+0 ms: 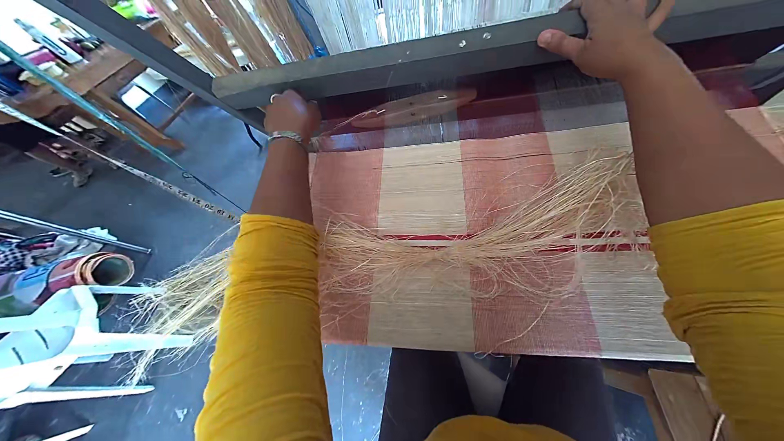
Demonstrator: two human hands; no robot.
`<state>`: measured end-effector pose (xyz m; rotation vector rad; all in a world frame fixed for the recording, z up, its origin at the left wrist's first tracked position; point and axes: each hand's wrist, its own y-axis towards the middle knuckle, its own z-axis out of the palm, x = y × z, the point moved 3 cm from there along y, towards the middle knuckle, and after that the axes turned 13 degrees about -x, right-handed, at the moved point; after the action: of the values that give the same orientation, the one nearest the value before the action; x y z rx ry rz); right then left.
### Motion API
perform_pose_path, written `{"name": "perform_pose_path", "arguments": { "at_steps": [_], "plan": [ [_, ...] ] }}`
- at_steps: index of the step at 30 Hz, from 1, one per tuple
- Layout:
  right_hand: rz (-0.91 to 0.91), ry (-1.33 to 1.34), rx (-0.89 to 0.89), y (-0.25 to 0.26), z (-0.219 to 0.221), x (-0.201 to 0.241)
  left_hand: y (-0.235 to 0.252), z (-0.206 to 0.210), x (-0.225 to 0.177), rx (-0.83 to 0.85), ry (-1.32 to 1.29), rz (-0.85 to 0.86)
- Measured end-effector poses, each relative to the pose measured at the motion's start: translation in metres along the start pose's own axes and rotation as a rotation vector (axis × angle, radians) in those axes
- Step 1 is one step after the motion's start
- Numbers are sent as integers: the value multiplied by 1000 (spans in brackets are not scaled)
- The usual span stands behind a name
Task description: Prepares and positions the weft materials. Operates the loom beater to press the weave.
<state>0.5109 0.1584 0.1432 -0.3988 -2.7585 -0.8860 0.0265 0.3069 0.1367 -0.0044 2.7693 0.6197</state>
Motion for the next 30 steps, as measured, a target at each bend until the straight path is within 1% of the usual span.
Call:
{"name": "perform_pose_path", "arguments": {
  "at_steps": [2, 3, 4, 5, 7, 8, 9, 11, 13, 14, 15, 17, 20, 22, 23, 24, 26, 28, 30],
  "plan": [
    [-3, 10, -28, -2, 0, 0, -20, -12, -28, -69, 66, 82],
    [-11, 14, -41, -3, 0, -1, -31, -14, -40, -66, 27, 97],
    [-19, 27, -54, -4, 0, -1, -39, -13, -47, -23, -58, 87],
    [-24, 42, -67, -4, 0, -1, -42, -6, -50, 53, -169, 45],
    [-24, 81, -63, -7, -2, -1, -49, 17, -47, 255, -308, -116],
    [-21, 109, -54, -9, -5, -1, -54, 25, -46, 314, -392, -201],
    [-32, 127, -53, -11, -7, -3, -60, 28, -48, 348, -493, -281],
    [-82, 131, -97, -14, -8, -15, -74, 27, -60, 372, -672, -379],
    [-92, 93, -141, -16, -10, -33, -88, 27, -74, 385, -748, -391],
    [-63, 70, -152, -18, -13, -42, -93, 28, -79, 382, -714, -361],
    [-4, 51, -159, -21, -17, -53, -94, 32, -82, 378, -649, -321],
    [169, 12, -188, -29, -28, -79, -90, 36, -87, 377, -555, -283],
    [533, 0, -209, -45, -50, -112, -81, 35, -90, 410, -470, -299],
    [793, 33, -237, -50, -58, -129, -79, 33, -91, 424, -474, -318],
    [898, 58, -257, -51, -60, -138, -80, 32, -91, 430, -503, -330],
    [964, 89, -260, -51, -61, -145, -81, 32, -91, 434, -547, -348],
    [1017, 120, -216, -53, -63, -150, -80, 34, -90, 454, -614, -381],
    [984, 149, -160, -53, -61, -154, -77, 36, -88, 474, -654, -411],
    [926, 179, -119, -52, -57, -161, -68, 40, -84, 539, -806, -440]
  ]
}}
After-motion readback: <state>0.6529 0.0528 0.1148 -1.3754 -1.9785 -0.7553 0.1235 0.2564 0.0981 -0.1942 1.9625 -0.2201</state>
